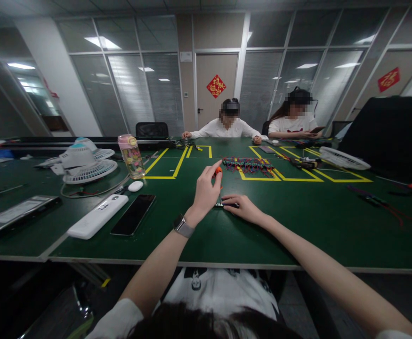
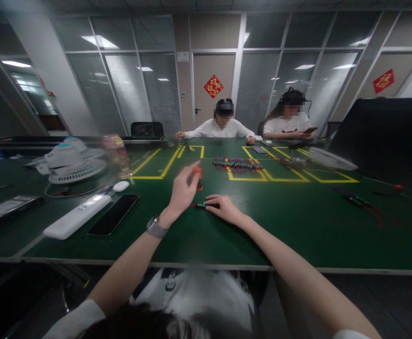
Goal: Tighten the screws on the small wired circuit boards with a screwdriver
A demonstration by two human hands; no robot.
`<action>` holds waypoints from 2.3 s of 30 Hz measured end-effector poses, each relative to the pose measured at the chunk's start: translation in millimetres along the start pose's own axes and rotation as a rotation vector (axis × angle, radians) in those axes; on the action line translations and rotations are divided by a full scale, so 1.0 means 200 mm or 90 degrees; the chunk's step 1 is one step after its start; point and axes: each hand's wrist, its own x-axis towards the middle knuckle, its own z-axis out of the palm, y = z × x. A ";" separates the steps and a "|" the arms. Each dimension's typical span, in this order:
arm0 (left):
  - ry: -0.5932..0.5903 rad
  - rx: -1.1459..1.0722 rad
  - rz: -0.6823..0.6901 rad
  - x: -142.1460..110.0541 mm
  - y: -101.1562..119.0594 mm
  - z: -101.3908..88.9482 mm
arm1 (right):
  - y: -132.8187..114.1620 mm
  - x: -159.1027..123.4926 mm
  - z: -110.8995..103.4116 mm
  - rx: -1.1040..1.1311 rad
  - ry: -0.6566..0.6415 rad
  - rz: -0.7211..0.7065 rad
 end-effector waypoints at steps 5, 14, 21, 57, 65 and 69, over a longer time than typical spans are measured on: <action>0.010 0.017 0.009 0.00 -0.01 0.00 | 0.01 0.00 0.00 0.001 0.000 -0.001; -0.021 -0.025 0.020 0.00 0.01 0.00 | 0.02 0.00 0.01 0.003 0.002 -0.007; -0.023 -0.037 0.012 0.00 0.01 0.00 | 0.01 0.00 0.01 0.005 0.004 -0.003; 0.003 -0.059 0.018 0.01 0.00 0.00 | 0.01 0.00 0.00 0.005 -0.003 0.002; 0.001 -0.028 0.014 0.00 0.01 0.00 | 0.02 0.00 0.01 0.013 0.004 -0.002; -0.011 -0.042 0.011 0.00 0.00 0.00 | 0.02 0.00 0.00 0.010 0.001 -0.005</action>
